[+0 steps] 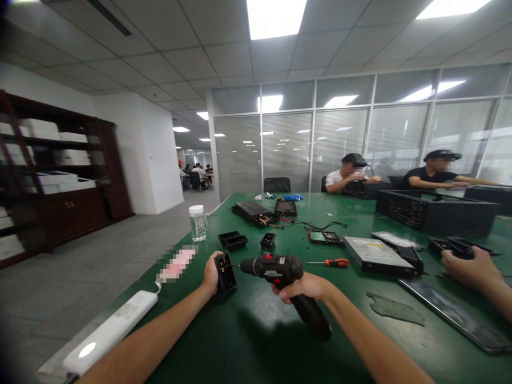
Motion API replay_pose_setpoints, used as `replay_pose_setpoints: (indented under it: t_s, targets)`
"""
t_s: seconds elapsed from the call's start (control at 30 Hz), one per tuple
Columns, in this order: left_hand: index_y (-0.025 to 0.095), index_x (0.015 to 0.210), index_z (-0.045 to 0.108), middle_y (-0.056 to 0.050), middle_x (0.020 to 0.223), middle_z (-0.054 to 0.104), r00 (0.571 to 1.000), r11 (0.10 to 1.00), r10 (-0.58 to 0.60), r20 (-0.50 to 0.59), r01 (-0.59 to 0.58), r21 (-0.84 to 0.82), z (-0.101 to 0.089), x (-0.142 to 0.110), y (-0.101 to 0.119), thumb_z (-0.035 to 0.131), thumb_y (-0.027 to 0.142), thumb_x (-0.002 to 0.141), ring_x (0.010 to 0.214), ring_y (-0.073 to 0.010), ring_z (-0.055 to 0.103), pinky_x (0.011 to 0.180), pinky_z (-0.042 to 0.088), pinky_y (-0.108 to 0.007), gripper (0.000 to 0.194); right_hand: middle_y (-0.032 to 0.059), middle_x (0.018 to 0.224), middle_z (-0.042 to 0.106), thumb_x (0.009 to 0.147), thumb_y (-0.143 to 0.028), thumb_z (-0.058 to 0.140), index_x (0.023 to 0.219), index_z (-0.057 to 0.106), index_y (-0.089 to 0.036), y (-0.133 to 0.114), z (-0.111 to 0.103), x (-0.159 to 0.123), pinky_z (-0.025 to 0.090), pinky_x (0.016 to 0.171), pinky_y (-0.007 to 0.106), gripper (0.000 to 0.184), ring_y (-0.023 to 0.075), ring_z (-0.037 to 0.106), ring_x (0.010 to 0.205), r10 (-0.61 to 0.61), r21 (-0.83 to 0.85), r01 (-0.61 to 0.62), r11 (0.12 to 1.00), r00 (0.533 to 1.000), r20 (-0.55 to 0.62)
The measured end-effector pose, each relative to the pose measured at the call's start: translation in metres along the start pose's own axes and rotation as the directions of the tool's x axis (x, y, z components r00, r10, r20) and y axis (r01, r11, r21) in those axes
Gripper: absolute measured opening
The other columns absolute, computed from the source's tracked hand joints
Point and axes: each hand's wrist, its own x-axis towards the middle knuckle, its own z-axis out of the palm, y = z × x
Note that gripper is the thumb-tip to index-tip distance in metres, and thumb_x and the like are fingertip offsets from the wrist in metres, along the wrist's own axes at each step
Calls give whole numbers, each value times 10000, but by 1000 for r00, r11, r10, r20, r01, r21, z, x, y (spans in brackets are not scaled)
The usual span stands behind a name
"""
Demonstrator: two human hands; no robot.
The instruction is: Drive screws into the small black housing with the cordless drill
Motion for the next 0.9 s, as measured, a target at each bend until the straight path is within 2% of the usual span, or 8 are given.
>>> replay_pose_setpoints:
  t_s: [0.17, 0.27, 0.37, 0.43, 0.6, 0.9]
  targets:
    - [192, 703, 546, 36, 576, 512, 1000, 1000, 8, 6, -8, 3, -1, 0, 0, 500, 428, 692, 528, -128, 486, 527, 401, -240, 241, 97, 825, 583, 693, -314, 690, 913, 653, -187, 5, -2, 1, 458, 641, 317, 257, 160, 543, 646, 5, -13, -6, 1000, 1000, -15]
    - [196, 696, 542, 37, 572, 510, 1000, 1000, -3, 9, 4, -5, -1, 1, -2, 482, 428, 699, 515, -130, 488, 531, 409, -248, 239, 88, 818, 573, 692, -334, 695, 883, 643, -180, 8, -4, 3, 450, 630, 307, 251, 148, 534, 636, 15, -15, -16, 1000, 1000, -24]
    - [200, 681, 533, 41, 555, 497, 999, 999, -36, 3, 36, -12, -2, 2, -3, 470, 424, 707, 492, -125, 476, 525, 409, -248, 234, 64, 792, 559, 629, -349, 733, 838, 630, -161, 11, -6, 6, 431, 583, 289, 299, 125, 513, 591, 32, 8, -32, 999, 999, -12]
    - [199, 678, 536, 40, 556, 498, 999, 999, -39, -8, 39, -5, -3, 3, -4, 471, 419, 707, 493, -123, 475, 524, 410, -246, 231, 61, 820, 557, 667, -337, 709, 854, 633, -173, 12, -6, 6, 429, 599, 288, 260, 122, 518, 611, 23, 31, -22, 999, 1000, -12]
    - [199, 689, 549, 34, 568, 509, 999, 999, -32, 3, 32, 13, -4, 4, -5, 466, 428, 710, 492, -127, 482, 524, 416, -252, 245, 68, 860, 568, 710, -289, 676, 860, 643, -213, 7, -3, 3, 440, 632, 306, 172, 134, 540, 644, 18, 33, -18, 999, 1000, -7]
    - [205, 691, 536, 34, 575, 511, 999, 998, -51, 1, 51, 26, -2, 2, -3, 454, 450, 700, 506, -132, 487, 539, 424, -258, 259, 79, 832, 579, 691, -300, 687, 861, 653, -201, -1, 1, 0, 462, 636, 322, 200, 153, 551, 640, 27, 5, -27, 1000, 999, -35]
